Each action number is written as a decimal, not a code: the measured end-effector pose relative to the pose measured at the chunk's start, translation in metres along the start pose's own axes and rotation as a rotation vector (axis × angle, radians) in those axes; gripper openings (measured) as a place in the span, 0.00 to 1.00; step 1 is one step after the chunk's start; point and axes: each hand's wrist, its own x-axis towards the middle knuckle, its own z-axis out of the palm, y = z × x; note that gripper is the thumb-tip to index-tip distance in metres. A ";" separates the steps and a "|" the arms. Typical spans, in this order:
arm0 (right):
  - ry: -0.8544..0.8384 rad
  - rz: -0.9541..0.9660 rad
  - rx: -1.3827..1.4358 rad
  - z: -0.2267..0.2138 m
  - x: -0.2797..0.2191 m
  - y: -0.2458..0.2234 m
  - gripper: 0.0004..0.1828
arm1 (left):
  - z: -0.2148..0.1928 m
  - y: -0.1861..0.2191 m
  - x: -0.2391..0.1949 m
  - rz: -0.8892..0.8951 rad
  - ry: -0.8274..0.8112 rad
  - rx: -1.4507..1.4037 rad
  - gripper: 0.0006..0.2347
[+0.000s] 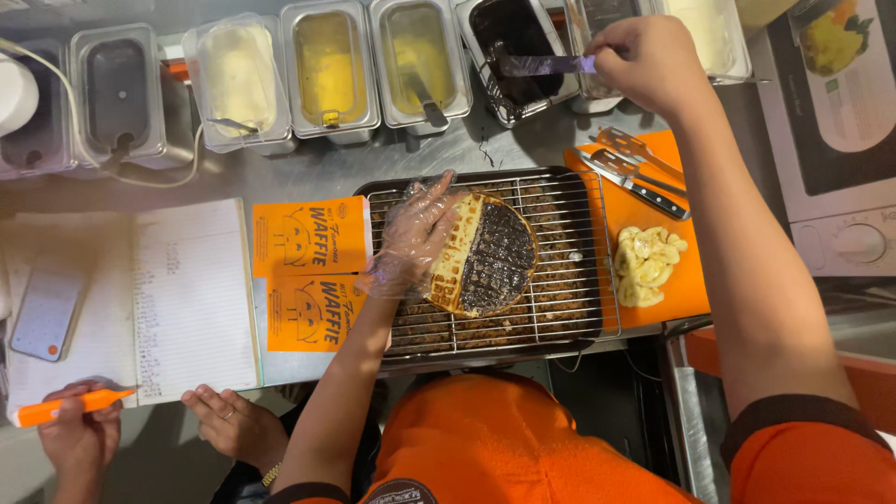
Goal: The person slices bananas on a cutting board and places them on a cooling rack. They retrieve a cooked waffle from a waffle iron and place it on the rack. The person spreads a dark chocolate spread over the waffle and arranges the sliced bananas on top. Finally, they fold the waffle in half to enclose the filling.
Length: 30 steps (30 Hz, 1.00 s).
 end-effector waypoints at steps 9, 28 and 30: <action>0.090 0.316 0.622 -0.006 -0.078 -0.023 0.12 | 0.003 -0.003 -0.001 0.053 0.072 0.039 0.13; 0.158 -0.125 -0.314 0.048 -0.260 -0.094 0.20 | 0.016 -0.018 -0.005 0.131 0.132 -0.015 0.12; 0.136 -0.142 -0.330 0.063 -0.252 -0.091 0.21 | 0.019 -0.020 -0.004 0.125 0.138 0.031 0.12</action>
